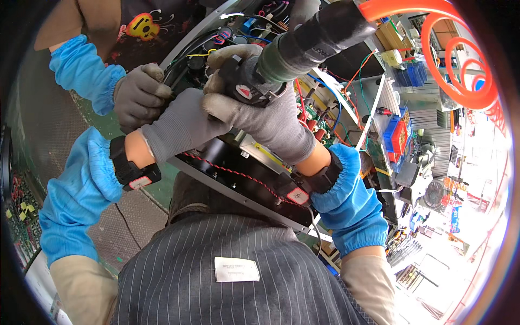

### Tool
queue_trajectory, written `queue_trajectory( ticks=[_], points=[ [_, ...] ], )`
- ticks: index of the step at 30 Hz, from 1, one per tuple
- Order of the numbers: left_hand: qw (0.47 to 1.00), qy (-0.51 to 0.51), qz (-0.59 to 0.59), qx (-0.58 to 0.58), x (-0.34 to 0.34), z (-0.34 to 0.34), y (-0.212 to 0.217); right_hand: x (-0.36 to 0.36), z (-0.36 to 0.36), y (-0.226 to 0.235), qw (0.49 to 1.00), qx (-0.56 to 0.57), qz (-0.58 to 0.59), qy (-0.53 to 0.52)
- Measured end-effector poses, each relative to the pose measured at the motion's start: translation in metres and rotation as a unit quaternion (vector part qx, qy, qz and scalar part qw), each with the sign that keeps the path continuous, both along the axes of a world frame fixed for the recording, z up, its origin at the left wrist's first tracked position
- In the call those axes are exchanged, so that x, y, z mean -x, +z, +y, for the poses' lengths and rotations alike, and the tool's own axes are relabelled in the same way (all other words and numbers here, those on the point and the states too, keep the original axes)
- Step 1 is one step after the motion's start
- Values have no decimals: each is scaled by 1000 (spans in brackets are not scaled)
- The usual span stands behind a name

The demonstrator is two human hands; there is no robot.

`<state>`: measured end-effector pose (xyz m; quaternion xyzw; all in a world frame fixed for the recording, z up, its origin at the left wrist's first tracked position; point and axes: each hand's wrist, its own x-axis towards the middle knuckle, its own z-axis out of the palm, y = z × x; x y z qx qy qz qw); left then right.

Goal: Assemble an electrical inverter or power supply unit by connecting internal wiring and using a pneumatic screwdriver.

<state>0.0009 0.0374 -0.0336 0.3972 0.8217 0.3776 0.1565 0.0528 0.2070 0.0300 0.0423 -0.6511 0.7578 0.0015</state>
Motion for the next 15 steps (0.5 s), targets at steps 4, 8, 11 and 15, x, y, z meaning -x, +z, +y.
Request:
queue_trajectory(
  ticks=[4, 8, 11, 15],
  points=[
    [1000, -2, 0, -9, -1, -2, 0, 0, -2, 1, 999, -35, -1, -8],
    [1000, 2, -6, -17, 0, -1, -1, 1, -1, -3, 998, -54, 10, -21],
    [1000, 8, -14, 16, 2, -1, -1, 4, -1, -6, 998, -60, 29, -23],
    [1000, 16, -5, 2, 3, 0, -2, 5, 0, -4, 999, -36, 13, -13]
  ],
)
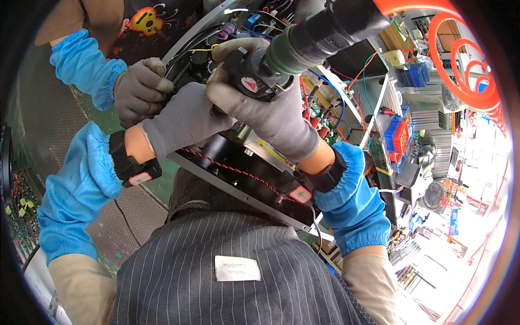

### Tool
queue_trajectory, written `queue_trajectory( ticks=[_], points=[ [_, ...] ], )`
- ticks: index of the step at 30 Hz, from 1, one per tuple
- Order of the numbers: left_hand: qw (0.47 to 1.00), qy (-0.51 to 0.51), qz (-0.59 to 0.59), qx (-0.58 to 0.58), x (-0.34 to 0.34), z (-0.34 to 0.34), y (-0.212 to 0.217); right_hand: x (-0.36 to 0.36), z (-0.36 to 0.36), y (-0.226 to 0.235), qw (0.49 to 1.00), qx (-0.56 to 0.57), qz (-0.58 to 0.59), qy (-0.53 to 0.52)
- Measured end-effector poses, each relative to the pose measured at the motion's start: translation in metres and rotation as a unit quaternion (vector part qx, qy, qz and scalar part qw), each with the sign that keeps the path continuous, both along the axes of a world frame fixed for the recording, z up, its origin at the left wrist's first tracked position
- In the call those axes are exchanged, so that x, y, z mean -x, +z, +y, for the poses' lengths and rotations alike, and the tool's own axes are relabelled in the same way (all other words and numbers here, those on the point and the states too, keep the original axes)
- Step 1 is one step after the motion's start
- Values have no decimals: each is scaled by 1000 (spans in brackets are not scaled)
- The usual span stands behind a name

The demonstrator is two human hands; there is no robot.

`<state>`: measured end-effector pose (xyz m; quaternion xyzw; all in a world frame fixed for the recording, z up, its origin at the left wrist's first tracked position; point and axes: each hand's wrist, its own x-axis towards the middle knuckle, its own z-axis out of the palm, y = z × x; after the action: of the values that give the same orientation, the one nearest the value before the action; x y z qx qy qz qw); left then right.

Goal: Assemble an electrical inverter or power supply unit by connecting internal wiring and using a pneumatic screwdriver.

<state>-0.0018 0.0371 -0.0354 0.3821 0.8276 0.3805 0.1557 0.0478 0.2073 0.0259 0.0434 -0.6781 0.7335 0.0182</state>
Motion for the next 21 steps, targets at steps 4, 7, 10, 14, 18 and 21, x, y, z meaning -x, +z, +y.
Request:
queue_trajectory(
  ticks=[4, 7, 10, 14, 18, 21],
  points=[
    [999, -10, -38, 11, 1, 3, 18, -5, 0, 7, 999, 33, 4, 16],
    [997, 10, 3, -77, -1, -1, -10, -1, 24, 14, 991, -52, -15, 122],
    [996, 30, -65, -46, -2, -1, 1, -13, 74, 40, 979, -155, -5, 133],
    [998, 34, -42, -33, -3, -2, 5, -56, 162, 46, 830, -552, -14, -78],
    [997, 30, -56, -42, -2, 1, 2, -69, 200, 24, 785, -592, -179, -39],
    [996, 31, -55, -58, -4, -1, 5, -45, 143, 74, 888, -433, -155, -30]
  ],
)
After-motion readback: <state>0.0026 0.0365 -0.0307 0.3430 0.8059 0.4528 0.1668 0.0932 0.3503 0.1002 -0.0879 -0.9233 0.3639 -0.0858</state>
